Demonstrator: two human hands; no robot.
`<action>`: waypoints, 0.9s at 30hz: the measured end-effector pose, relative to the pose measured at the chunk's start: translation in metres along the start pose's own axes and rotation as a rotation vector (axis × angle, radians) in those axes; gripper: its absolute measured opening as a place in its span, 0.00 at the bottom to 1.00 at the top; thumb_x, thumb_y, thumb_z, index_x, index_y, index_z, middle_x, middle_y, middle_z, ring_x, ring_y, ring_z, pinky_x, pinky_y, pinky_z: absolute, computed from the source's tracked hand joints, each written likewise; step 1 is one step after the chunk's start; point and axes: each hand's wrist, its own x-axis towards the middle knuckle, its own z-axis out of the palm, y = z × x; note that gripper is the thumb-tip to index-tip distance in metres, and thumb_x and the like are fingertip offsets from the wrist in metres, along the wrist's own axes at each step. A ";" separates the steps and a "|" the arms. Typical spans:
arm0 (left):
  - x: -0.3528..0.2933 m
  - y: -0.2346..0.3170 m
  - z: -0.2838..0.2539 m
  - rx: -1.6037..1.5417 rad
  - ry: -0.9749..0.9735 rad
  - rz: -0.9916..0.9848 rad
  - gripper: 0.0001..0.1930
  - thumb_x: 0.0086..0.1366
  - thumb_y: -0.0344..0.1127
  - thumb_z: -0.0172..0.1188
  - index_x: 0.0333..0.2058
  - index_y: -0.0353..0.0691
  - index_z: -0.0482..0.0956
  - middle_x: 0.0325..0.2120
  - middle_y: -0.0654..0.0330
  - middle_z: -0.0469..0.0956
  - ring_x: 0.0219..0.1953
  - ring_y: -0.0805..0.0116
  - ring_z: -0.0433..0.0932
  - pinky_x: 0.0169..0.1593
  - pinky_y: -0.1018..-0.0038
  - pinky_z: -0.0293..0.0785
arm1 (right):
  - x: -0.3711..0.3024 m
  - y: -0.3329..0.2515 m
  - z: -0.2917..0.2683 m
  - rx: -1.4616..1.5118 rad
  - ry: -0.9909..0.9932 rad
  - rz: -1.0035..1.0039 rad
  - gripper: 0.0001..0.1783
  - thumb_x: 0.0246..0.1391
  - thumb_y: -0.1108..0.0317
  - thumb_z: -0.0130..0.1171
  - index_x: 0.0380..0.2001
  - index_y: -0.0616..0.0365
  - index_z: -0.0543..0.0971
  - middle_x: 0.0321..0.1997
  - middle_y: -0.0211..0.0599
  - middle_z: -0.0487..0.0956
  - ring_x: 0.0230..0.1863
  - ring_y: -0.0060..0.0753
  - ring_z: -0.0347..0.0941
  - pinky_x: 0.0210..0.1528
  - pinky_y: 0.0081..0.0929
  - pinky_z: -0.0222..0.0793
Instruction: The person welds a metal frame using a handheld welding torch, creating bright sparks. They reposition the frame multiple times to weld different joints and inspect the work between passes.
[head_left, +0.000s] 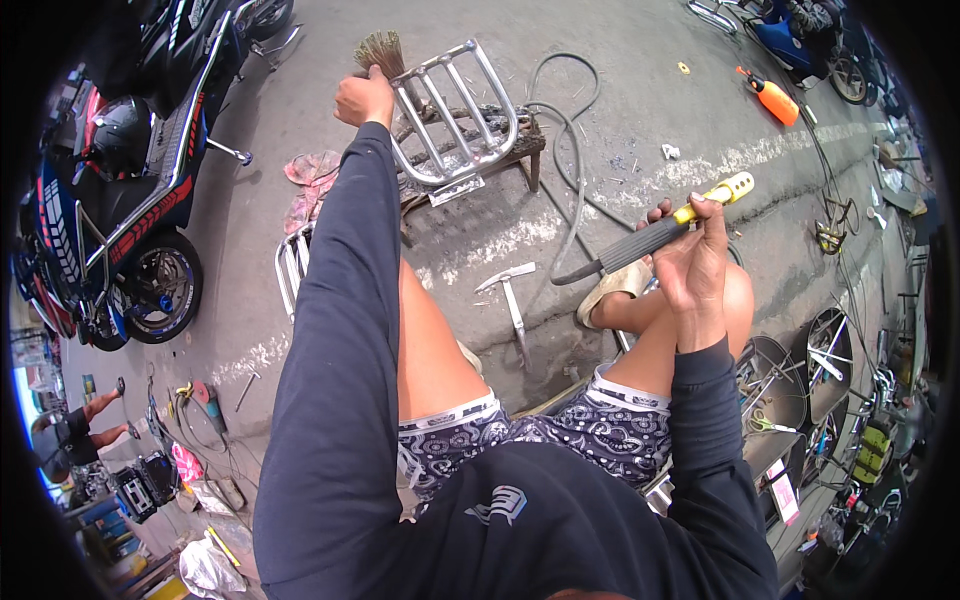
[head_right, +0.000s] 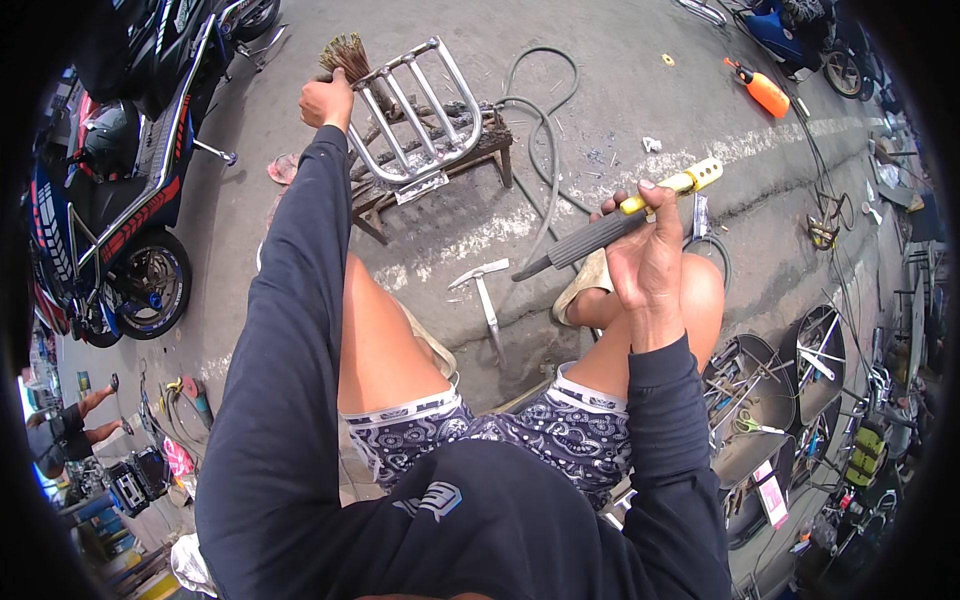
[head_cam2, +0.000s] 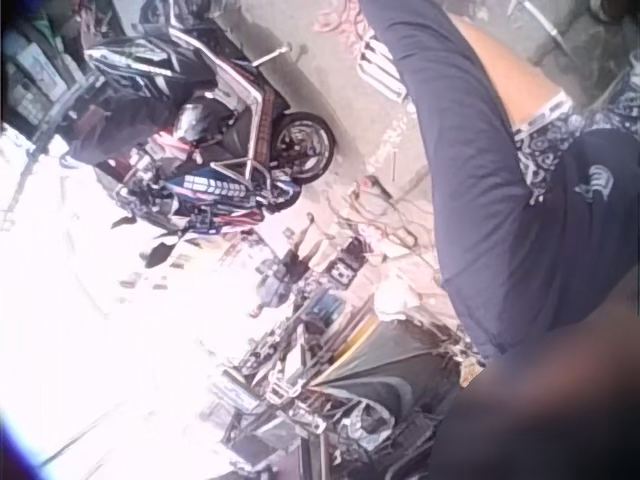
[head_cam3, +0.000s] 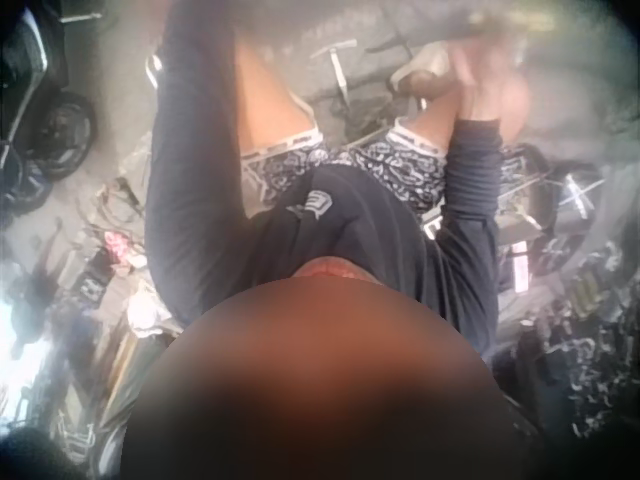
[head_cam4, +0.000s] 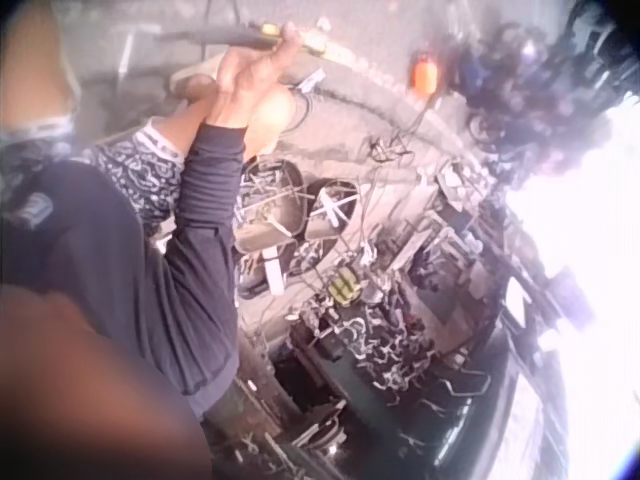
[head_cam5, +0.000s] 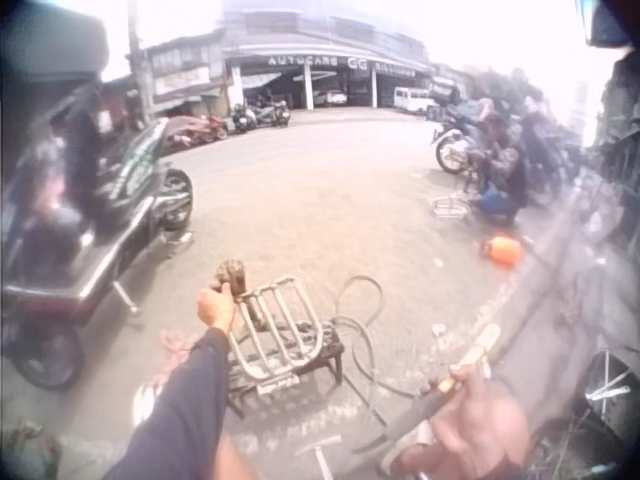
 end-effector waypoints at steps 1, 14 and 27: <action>0.001 -0.001 0.003 0.068 0.027 -0.006 0.17 0.64 0.54 0.70 0.41 0.50 0.94 0.39 0.54 0.91 0.46 0.48 0.89 0.56 0.54 0.78 | 0.000 0.001 -0.003 0.012 -0.004 -0.003 0.21 0.61 0.54 0.70 0.47 0.50 0.71 0.44 0.36 0.76 0.48 0.37 0.75 0.59 0.48 0.72; 0.019 0.012 -0.015 -0.269 0.326 0.165 0.13 0.73 0.41 0.57 0.48 0.38 0.79 0.45 0.53 0.84 0.52 0.49 0.82 0.62 0.48 0.65 | 0.000 0.020 -0.008 -0.146 -0.142 -0.031 0.23 0.61 0.69 0.62 0.57 0.54 0.68 0.48 0.41 0.75 0.54 0.43 0.75 0.66 0.49 0.70; -0.184 0.097 -0.167 -0.164 -0.161 1.418 0.14 0.64 0.31 0.67 0.48 0.54 0.86 0.38 0.69 0.80 0.43 0.66 0.80 0.50 0.65 0.69 | -0.014 0.036 0.010 -0.361 -0.188 0.164 0.18 0.63 0.61 0.60 0.50 0.57 0.71 0.37 0.33 0.77 0.34 0.25 0.76 0.39 0.32 0.77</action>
